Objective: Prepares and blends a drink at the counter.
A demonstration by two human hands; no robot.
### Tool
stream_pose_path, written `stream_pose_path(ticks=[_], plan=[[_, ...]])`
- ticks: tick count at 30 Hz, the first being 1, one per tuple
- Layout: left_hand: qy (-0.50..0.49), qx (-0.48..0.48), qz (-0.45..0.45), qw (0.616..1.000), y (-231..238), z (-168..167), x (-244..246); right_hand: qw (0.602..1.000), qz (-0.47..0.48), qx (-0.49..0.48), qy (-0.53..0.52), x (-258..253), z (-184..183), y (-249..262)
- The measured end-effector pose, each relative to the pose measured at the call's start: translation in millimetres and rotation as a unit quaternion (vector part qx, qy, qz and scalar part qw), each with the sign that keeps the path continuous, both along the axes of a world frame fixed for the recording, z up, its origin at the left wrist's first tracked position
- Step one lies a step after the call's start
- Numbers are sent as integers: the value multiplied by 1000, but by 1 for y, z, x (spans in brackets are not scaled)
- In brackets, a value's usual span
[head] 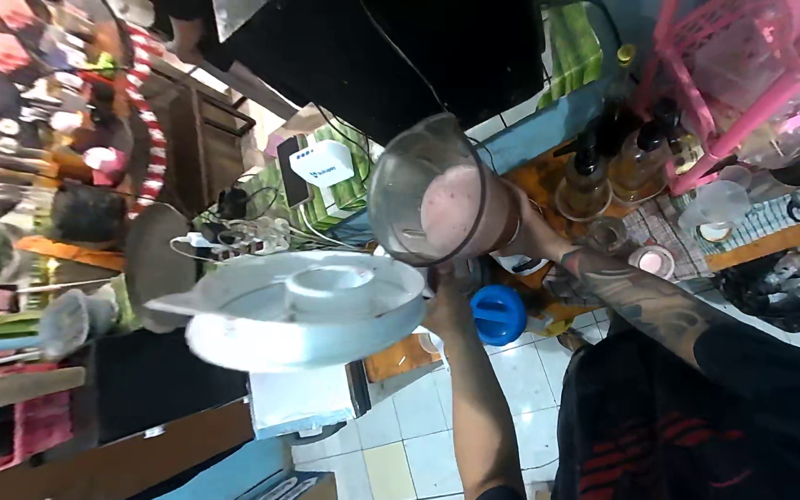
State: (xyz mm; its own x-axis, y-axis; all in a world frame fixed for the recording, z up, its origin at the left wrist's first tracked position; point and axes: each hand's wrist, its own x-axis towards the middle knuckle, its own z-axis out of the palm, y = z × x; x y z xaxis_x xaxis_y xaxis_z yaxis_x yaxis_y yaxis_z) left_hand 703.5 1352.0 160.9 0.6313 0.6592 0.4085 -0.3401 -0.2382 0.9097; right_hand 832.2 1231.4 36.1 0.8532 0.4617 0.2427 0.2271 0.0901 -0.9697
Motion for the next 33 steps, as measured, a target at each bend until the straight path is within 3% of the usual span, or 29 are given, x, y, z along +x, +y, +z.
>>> stream_pose_path(ticks=[5,8,11,15,18,20,23,26,29,33], plan=[[27,6,59,998,-37,26,-21,997,-69,21,-14,-27,14,-4],[12,-7,71,997,-49,26,-34,998,-55,-6,7,-43,16,-12],[12,-11,45,999,-50,26,-52,983,-12,-183,-29,-49,27,-58],[-18,-16,-9,1000,-45,29,-77,900,10,-423,-102,-25,11,-154],[-20,-14,-19,1000,-44,34,-93,893,93,-433,-79,5,-4,-204],[-20,-15,-23,999,-48,39,-103,874,146,-449,-119,26,-12,-220],[-29,-17,-6,999,-63,47,-121,841,225,-466,-157,39,-18,-219],[-32,-26,40,998,-88,51,-136,854,284,-402,-170,55,-59,-213],[-31,-35,78,996,-120,49,-151,867,295,-388,-104,51,-60,-208],[-29,-32,51,998,-159,39,-165,894,229,-385,-28,45,-73,-207]])
